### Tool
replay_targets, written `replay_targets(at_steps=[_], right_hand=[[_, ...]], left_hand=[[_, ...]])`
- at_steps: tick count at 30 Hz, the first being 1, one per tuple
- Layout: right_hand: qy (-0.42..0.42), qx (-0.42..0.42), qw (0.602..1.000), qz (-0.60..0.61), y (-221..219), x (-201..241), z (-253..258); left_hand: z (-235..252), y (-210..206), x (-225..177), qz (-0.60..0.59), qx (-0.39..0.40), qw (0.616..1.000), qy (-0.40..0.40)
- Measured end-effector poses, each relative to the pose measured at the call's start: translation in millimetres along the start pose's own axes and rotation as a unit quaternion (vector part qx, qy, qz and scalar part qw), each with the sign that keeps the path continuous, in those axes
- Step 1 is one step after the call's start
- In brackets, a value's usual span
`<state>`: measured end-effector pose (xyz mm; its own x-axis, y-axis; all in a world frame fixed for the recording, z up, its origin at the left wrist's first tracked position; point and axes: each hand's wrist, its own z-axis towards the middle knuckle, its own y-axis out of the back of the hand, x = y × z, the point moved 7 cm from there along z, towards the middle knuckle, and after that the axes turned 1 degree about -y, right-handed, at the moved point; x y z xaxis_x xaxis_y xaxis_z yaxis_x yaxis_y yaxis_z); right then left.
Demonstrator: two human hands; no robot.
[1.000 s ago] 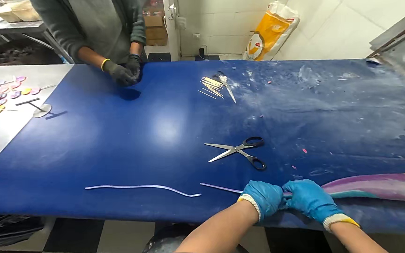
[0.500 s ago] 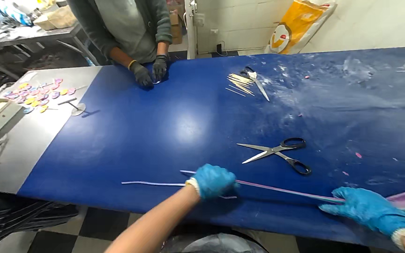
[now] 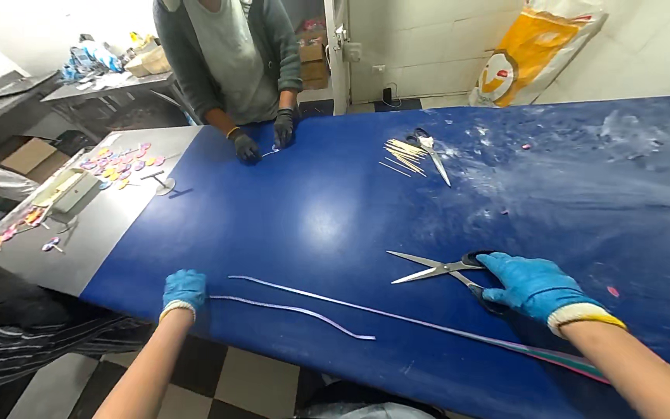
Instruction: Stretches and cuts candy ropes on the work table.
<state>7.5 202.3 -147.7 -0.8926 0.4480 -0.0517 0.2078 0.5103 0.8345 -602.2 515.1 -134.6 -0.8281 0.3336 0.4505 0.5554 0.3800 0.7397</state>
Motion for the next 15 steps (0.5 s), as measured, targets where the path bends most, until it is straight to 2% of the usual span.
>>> replay_targets(at_steps=[1, 3, 5, 8, 10, 11, 13, 15], right_hand=[[-0.012, 0.022, 0.999, -0.019, 1, 1, -2], [-0.024, 0.042, 0.998, -0.049, 3, 7, -4], [-0.016, 0.060, 0.995, -0.073, 9, 18, 1], [0.008, 0.105, 0.992, -0.068, 12, 18, 17], [0.027, 0.122, 0.991, 0.050, 8, 5, 29], [0.037, 0.129, 0.976, 0.170, 0, 1, 30], [0.059, 0.140, 0.898, 0.413, -24, 11, 4], [0.083, 0.162, 0.812, 0.555, -53, 37, -50]], left_hand=[[-8, -3, 3, -0.006, 0.010, 0.999, 0.038], [-29, 2, -15, -0.037, -0.022, 0.999, 0.032], [-51, 15, -56, -0.068, -0.091, 0.993, -0.028], [-80, 31, -136, -0.122, -0.171, 0.966, -0.153], [-96, 40, -190, -0.158, -0.178, 0.942, -0.236], [-104, 44, -216, -0.173, -0.180, 0.929, -0.274], [-116, 50, -261, -0.196, -0.174, 0.901, -0.345], [-125, 56, -297, -0.212, -0.151, 0.879, -0.399]])
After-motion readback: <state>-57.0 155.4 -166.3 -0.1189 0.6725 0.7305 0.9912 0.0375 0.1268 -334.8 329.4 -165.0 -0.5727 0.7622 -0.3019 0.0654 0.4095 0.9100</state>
